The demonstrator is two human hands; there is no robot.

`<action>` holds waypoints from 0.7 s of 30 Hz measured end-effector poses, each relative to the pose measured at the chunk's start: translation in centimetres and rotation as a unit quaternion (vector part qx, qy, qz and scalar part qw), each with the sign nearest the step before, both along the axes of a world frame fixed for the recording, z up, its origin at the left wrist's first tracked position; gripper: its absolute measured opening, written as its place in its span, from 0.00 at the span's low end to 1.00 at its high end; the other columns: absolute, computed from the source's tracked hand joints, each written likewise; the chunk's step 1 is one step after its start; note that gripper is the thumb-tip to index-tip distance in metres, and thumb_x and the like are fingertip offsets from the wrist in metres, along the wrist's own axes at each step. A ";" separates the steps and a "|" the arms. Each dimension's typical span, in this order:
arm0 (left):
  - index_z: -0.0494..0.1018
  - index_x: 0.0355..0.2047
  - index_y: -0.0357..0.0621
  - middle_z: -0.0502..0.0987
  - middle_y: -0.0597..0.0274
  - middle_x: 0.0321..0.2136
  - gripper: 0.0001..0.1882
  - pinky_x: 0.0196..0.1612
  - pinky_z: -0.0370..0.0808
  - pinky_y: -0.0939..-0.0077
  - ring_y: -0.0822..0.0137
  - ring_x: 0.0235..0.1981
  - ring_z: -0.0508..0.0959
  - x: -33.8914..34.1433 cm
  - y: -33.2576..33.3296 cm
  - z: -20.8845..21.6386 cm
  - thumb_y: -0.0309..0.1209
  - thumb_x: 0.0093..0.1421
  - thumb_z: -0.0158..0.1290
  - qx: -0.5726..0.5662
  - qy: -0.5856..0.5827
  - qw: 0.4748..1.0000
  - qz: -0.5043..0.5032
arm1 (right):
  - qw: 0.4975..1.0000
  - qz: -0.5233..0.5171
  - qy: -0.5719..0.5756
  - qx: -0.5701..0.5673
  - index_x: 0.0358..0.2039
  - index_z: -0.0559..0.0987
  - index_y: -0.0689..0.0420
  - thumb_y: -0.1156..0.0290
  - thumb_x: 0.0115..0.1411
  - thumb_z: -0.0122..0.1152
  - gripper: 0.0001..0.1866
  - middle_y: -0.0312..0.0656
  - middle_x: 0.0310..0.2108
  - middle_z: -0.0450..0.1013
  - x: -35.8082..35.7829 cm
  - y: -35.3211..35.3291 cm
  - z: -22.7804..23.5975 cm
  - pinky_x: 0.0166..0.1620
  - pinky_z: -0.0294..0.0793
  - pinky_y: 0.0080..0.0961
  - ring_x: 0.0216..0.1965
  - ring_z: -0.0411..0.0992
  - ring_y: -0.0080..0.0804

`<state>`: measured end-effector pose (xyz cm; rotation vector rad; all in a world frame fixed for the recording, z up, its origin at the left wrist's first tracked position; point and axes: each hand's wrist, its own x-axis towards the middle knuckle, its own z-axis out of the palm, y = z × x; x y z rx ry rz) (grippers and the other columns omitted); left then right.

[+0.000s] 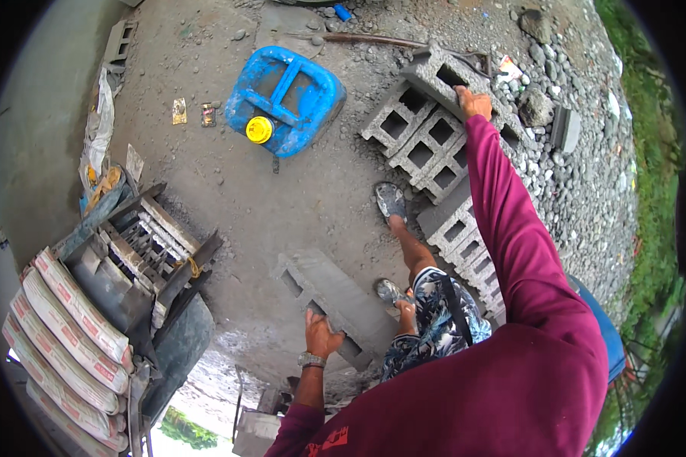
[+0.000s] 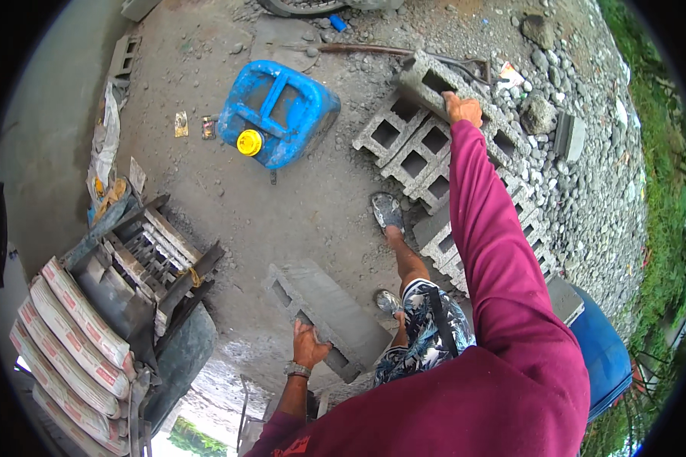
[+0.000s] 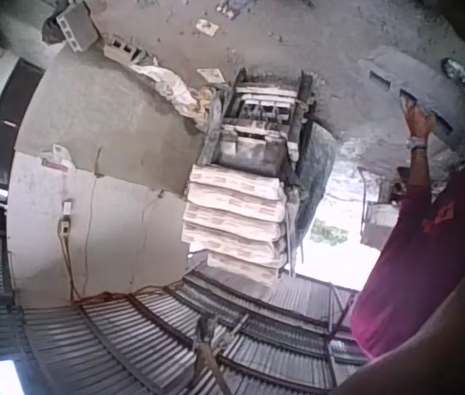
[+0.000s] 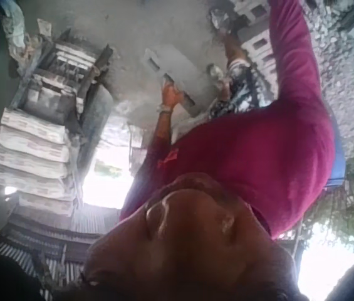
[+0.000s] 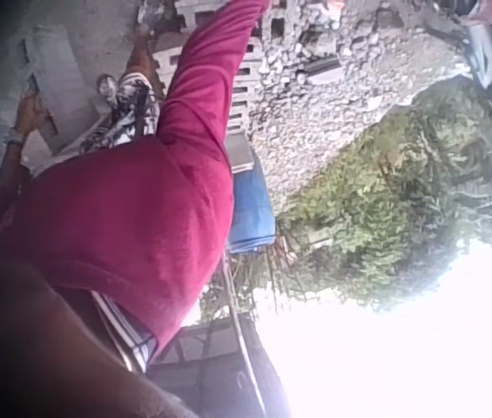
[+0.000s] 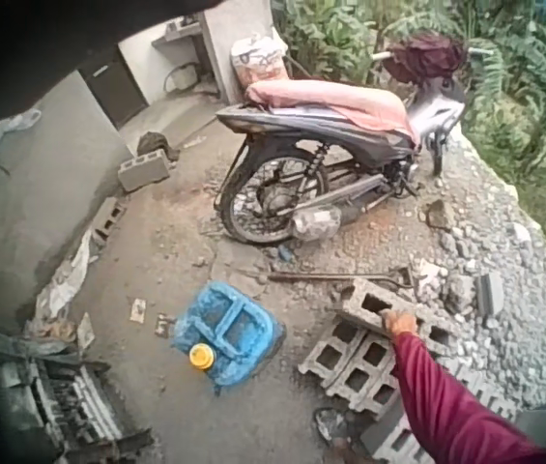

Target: The person carries cinder blocks from one area and stacks them on top of an existing row of blocks in another area.

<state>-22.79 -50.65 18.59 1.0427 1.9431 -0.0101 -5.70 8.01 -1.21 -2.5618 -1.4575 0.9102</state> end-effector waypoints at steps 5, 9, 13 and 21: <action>0.75 0.27 0.37 0.74 0.51 0.25 0.19 0.60 0.53 0.59 0.52 0.38 0.71 2.0 -5.5 0.2 0.36 0.35 0.60 0.007 0.025 0.985 0.173 | 0.986 0.155 0.055 0.034 0.08 0.70 0.67 0.49 0.37 0.66 0.29 0.43 0.11 0.66 1.2 -5.8 2.1 0.23 0.63 0.32 0.15 0.63 0.29; 0.73 0.25 0.33 0.75 0.49 0.24 0.18 0.59 0.54 0.60 0.49 0.34 0.72 3.9 -11.2 1.0 0.35 0.37 0.60 0.010 -0.025 0.935 0.354 | 0.943 0.320 0.058 -0.068 0.10 0.72 0.68 0.49 0.35 0.68 0.29 0.46 0.12 0.69 0.8 -8.9 7.6 0.25 0.68 0.33 0.16 0.67 0.33; 0.70 0.20 0.32 0.75 0.52 0.21 0.15 0.48 0.66 0.66 0.57 0.25 0.73 3.5 -13.2 4.6 0.32 0.39 0.60 -0.003 -0.076 0.850 0.521 | 0.878 0.463 0.028 -0.114 0.13 0.72 0.67 0.49 0.32 0.70 0.30 0.45 0.14 0.69 0.8 -11.6 11.3 0.27 0.68 0.30 0.19 0.68 0.33; 0.74 0.27 0.35 0.76 0.61 0.29 0.11 0.36 0.70 0.74 0.69 0.30 0.72 5.6 -18.4 6.9 0.26 0.41 0.58 0.052 -0.109 0.624 0.772 | 0.546 0.821 -0.081 -0.147 0.21 0.76 0.63 0.52 0.36 0.67 0.23 0.49 0.22 0.72 1.5 -17.0 19.3 0.42 0.69 0.29 0.33 0.71 0.44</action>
